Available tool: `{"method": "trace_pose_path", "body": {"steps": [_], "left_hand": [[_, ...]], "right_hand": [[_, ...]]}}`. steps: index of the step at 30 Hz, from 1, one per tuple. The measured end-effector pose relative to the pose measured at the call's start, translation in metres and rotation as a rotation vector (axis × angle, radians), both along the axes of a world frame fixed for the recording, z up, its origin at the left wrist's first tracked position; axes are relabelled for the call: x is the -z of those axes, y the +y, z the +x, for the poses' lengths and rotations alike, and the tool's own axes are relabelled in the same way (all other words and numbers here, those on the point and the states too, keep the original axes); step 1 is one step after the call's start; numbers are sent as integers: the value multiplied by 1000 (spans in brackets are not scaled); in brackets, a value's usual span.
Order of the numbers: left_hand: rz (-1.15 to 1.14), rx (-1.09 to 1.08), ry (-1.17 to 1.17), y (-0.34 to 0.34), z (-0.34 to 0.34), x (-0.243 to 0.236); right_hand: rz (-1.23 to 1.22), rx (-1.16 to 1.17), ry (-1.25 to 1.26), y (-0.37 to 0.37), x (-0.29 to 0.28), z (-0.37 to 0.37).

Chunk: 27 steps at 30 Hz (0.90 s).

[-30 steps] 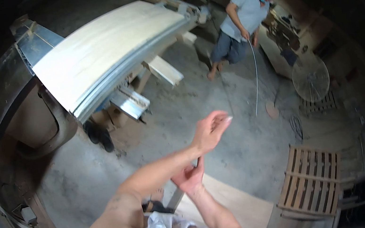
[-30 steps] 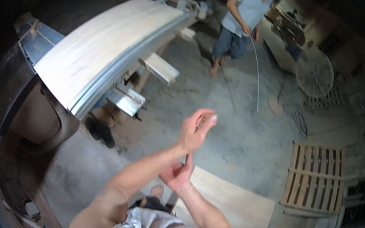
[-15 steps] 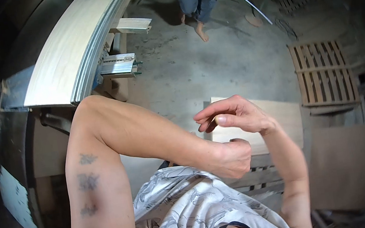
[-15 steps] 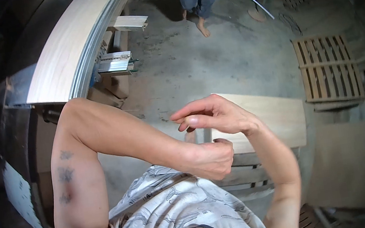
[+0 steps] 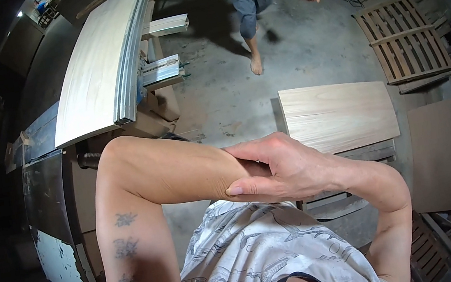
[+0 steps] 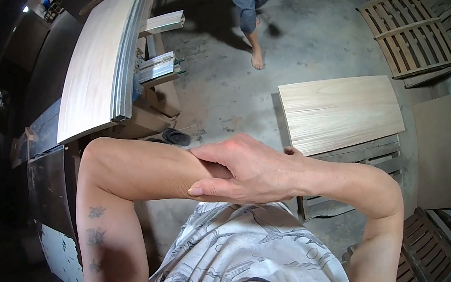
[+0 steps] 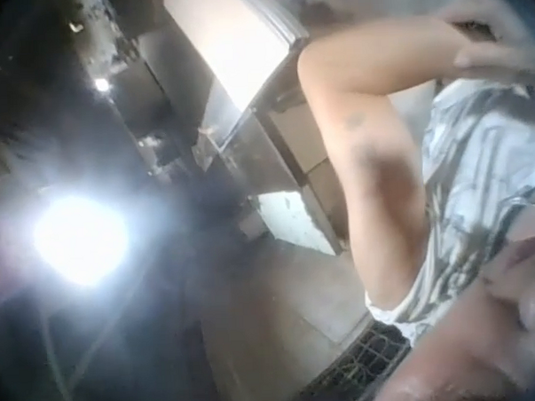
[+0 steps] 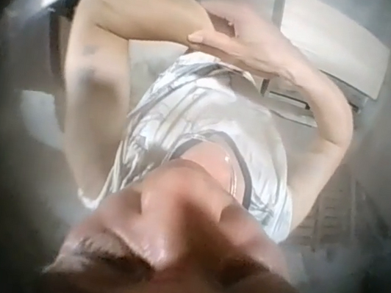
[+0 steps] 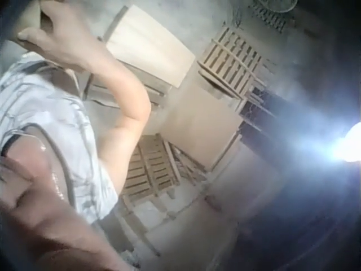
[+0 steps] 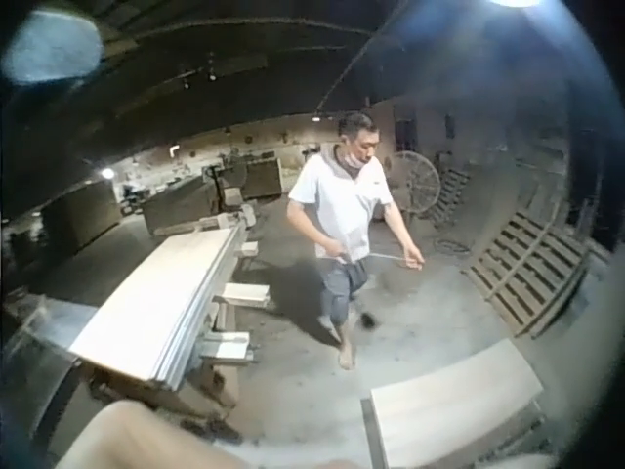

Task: The person lifts cut wooden boards from a table saw and stacks them onto a pallet by hand. Then, the person works with a coworker to load another wooden board onto the sliding table saw and positions wooden blocks near the machine.

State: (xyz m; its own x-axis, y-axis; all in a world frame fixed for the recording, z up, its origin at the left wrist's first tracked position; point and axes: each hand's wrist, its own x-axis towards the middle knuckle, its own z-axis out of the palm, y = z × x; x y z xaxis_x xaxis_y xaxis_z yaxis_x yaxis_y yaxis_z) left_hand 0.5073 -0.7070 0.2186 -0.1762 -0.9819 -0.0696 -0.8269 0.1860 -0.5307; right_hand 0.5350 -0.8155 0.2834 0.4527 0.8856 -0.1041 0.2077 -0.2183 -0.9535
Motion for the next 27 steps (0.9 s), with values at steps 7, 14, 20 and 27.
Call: {"method": "trace_pose_path", "body": {"steps": [7,14,20,27], "left_hand": [[-12,-156,75,72,-20,29],[-46,-324,112,157,-21,54],[-129,-453,209,209,-26,88],[-268,-729,336,276,-34,130]], "right_hand": [[87,24,-121,77,1,-22],[210,-104,-214,168,21,-18],[223,-84,-287,232,42,-20],[177,-105,-259,274,79,1]]}}
